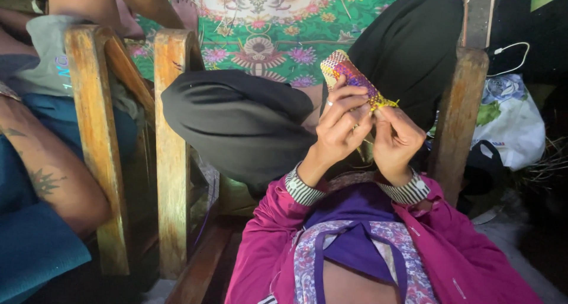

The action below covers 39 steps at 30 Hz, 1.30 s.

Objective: Reinforcing the edges of a woven pouch or bag using a needle and thread.

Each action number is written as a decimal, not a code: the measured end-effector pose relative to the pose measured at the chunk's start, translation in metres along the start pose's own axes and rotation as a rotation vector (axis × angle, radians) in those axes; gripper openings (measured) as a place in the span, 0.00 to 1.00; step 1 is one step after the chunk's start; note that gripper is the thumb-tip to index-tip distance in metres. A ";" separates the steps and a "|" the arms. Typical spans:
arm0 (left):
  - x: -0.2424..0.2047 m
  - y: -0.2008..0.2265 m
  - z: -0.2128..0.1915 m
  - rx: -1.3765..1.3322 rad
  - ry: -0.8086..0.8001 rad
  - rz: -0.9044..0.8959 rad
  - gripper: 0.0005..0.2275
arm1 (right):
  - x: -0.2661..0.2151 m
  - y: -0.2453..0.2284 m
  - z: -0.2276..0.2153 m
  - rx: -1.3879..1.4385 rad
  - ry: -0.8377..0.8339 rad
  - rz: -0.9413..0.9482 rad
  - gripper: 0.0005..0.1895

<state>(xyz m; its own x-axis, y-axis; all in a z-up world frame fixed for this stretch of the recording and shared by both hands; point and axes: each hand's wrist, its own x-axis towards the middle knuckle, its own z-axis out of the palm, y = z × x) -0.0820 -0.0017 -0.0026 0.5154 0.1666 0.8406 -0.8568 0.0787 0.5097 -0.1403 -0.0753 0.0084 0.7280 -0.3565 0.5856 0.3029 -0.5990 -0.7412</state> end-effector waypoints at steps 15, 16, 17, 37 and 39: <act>0.011 0.013 -0.020 0.084 -0.317 -0.003 0.08 | -0.011 -0.012 -0.010 0.268 -0.155 0.341 0.04; 0.011 0.014 -0.019 0.083 -0.318 -0.002 0.08 | -0.012 -0.008 -0.009 0.269 -0.153 0.341 0.04; 0.011 0.016 -0.019 0.096 -0.321 0.002 0.08 | -0.013 -0.003 -0.008 0.251 -0.129 0.318 0.04; 0.003 0.014 -0.018 0.215 -0.271 -0.117 0.09 | -0.001 -0.004 -0.009 0.047 -0.150 0.048 0.03; 0.001 0.014 -0.018 0.248 -0.263 -0.104 0.08 | -0.001 -0.006 -0.007 -0.016 -0.161 0.010 0.03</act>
